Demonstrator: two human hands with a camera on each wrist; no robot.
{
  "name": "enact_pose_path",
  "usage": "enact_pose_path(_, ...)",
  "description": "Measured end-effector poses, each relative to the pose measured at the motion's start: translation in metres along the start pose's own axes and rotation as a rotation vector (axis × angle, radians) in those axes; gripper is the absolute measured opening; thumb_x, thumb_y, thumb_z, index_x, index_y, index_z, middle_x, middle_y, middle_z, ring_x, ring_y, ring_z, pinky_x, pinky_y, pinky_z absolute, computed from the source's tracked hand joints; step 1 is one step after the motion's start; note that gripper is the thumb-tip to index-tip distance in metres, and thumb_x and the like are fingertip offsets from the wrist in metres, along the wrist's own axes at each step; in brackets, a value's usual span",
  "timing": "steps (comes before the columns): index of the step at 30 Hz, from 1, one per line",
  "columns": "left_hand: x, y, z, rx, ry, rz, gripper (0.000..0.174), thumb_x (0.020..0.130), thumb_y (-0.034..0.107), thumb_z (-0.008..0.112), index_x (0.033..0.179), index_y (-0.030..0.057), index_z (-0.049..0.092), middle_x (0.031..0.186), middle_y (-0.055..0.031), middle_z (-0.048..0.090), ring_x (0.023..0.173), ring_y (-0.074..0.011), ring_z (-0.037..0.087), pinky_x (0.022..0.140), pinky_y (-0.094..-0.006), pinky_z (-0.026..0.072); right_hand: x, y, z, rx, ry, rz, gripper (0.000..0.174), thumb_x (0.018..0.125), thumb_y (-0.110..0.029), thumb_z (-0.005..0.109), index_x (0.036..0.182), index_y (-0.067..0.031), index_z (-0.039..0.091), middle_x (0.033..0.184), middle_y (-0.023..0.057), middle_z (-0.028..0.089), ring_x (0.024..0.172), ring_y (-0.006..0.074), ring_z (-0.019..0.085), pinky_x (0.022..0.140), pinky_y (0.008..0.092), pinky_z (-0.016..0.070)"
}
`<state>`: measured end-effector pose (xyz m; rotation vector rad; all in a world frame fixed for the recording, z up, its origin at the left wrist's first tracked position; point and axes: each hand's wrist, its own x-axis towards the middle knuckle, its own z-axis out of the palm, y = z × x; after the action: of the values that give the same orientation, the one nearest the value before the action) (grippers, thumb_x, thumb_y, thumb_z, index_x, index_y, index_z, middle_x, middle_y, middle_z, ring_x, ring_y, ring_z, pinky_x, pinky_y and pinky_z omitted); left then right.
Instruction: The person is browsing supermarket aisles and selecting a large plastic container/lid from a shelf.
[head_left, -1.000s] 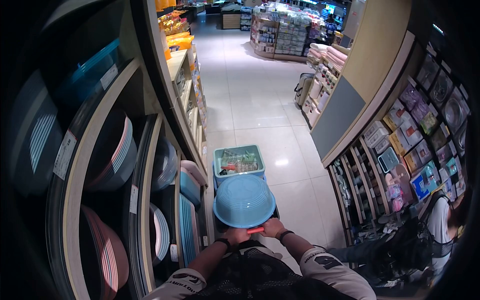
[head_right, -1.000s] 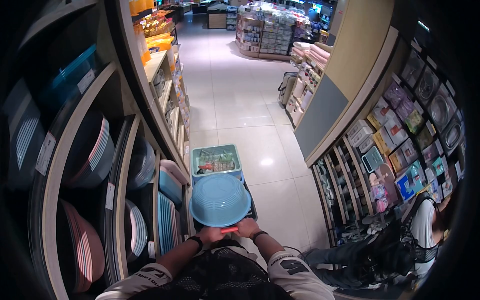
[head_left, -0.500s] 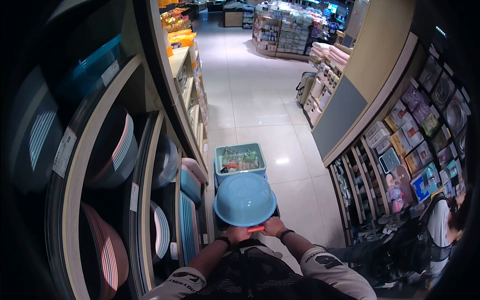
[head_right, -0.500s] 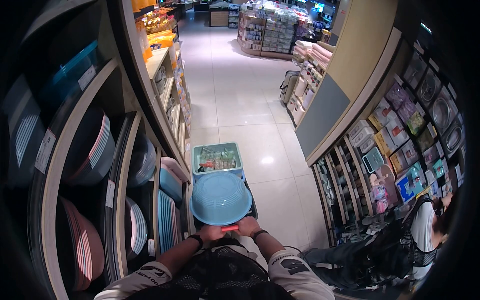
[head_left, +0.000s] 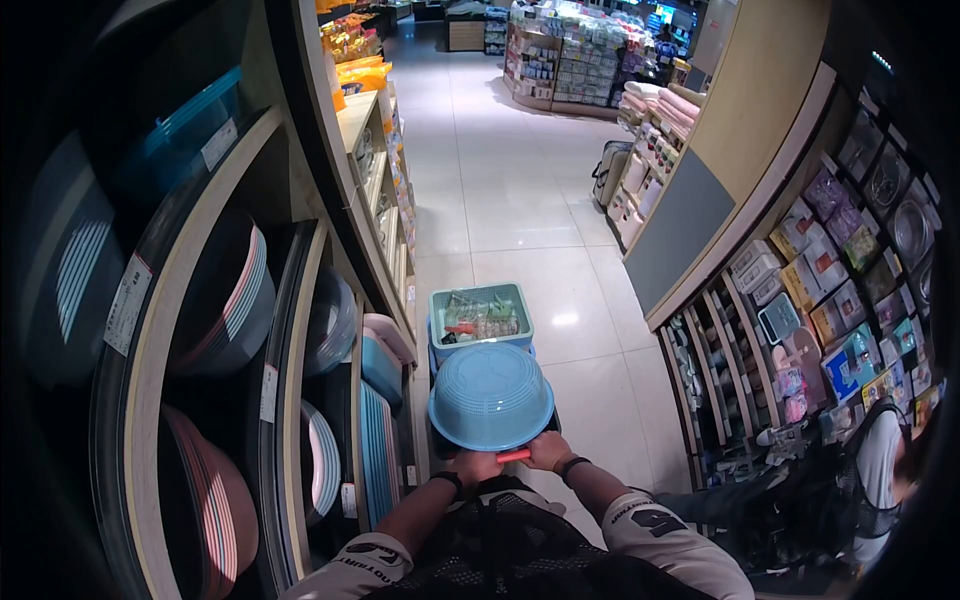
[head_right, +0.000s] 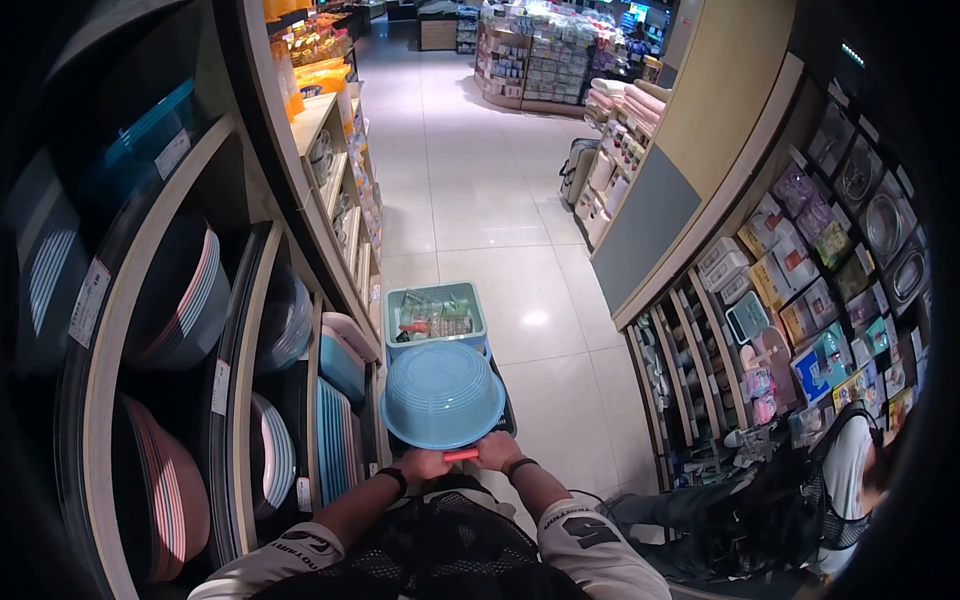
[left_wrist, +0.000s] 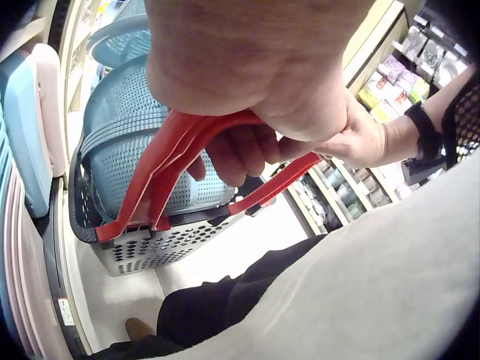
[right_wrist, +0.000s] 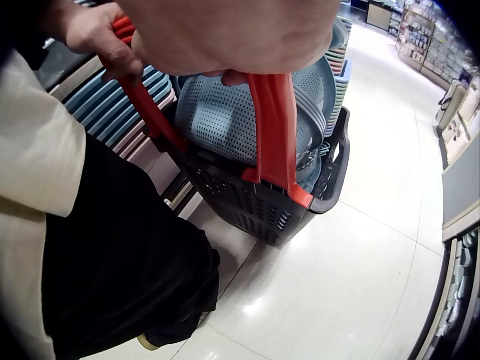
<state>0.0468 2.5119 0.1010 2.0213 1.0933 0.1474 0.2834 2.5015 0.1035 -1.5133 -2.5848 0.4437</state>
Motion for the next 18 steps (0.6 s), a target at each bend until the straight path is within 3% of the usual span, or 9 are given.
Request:
enact_pose_path(9,0.000,0.001,0.000,0.010,-0.015,-0.012,0.047,0.084,0.018,0.065,0.131,0.0119,0.063,0.118,-0.0196,0.069,0.108,-0.0362,0.067,0.096,-0.0444,0.0515,0.000,-0.001,-0.002,0.026,-0.013,0.008,0.035,0.083,-0.048,0.068,0.080,-0.0140,0.074,0.074,0.0146,0.071,0.067,0.0365,0.070,0.062,0.0480,0.0580)
enact_pose_path(11,-0.002,0.004,-0.002,-0.031,0.070,0.020,0.032,0.081,0.019,0.065,0.107,0.0013,0.070,0.102,-0.0258,0.071,0.099,-0.0423,0.068,0.089,-0.0487,0.0529,0.000,0.000,-0.001,0.029,-0.006,0.003,0.035,0.083,-0.048,0.068,0.080,-0.0141,0.075,0.074,0.0145,0.071,0.067,0.0365,0.070,0.062,0.0479,0.0581)
enact_pose_path(18,-0.002,0.004,-0.002,-0.046,0.098,0.059,0.031,0.080,0.019,0.066,0.104,0.0005,0.070,0.101,-0.0265,0.070,0.097,-0.0426,0.068,0.087,-0.0492,0.0528,0.000,0.000,-0.002,0.025,-0.028,0.014,0.033,0.083,-0.047,0.069,0.081,-0.0144,0.075,0.073,0.0148,0.071,0.068,0.0368,0.071,0.063,0.0477,0.0585)
